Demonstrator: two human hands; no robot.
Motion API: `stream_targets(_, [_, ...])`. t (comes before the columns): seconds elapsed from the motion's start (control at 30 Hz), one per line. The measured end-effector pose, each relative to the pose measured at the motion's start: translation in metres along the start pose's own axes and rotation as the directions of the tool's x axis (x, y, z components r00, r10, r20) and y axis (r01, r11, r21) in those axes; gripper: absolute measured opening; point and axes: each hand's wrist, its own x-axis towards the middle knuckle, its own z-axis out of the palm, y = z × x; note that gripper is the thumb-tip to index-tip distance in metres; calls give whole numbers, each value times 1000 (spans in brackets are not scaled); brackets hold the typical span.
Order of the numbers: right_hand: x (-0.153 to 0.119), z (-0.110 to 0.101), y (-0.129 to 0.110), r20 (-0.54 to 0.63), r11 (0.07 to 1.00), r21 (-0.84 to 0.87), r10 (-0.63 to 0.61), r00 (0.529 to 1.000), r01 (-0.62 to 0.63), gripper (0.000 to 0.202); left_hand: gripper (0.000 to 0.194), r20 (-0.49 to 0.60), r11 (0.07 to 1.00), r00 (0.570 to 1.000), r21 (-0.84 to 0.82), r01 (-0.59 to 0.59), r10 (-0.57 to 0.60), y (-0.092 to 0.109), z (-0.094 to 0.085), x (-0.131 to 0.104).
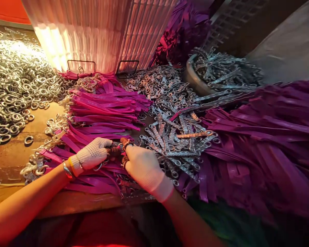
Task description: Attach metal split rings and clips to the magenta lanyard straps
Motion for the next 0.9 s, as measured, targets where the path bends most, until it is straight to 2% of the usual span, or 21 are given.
stream_targets(0.1, [4,11,0,-41,999,-2,-41,998,41,25,31,-8,997,998,-17,-69,69,-2,2,-1])
stream_targets(0.2, [5,25,2,-102,986,-18,-164,981,163,22,28,-32,995,995,23,-98,99,-6,4,1])
stream_targets(0.3, [-2,30,0,-140,975,-67,-217,966,210,19,25,-28,993,994,46,-107,108,-7,4,3])
stream_targets(0.43, [-13,13,5,-107,981,-85,-182,977,174,15,27,15,993,993,-24,-115,115,-1,3,0])
stream_targets(0.53, [0,-6,34,-128,981,-69,-191,973,184,12,36,-75,985,995,-156,-71,59,3,4,-3])
stream_targets(0.57, [10,-9,48,-185,990,-81,-133,974,120,17,36,-119,971,993,-235,-47,19,4,4,-3])
stream_targets(0.63, [34,-8,77,-272,970,-175,117,955,-169,22,33,-141,885,985,-466,21,-98,7,6,-3])
stream_targets(0.67, [47,-4,89,-251,942,-205,210,945,-264,23,31,-108,806,981,-588,68,-161,10,6,-2])
stream_targets(0.7, [58,2,100,-210,927,-217,263,942,-307,24,32,-64,714,972,-690,119,-224,12,7,-2])
stream_targets(0.77, [74,14,114,-135,927,-203,294,946,-317,26,37,17,562,949,-802,201,-315,16,7,-2])
stream_targets(0.8, [77,19,118,-128,937,-161,293,948,-311,27,41,41,521,941,-825,222,-336,18,7,-3])
stream_targets(0.83, [77,22,120,-154,946,-89,296,943,-311,28,44,57,498,937,-835,233,-344,19,7,-3])
stream_targets(0.9, [69,22,118,-282,946,142,320,905,-291,28,45,85,477,936,-842,251,-342,20,6,-4])
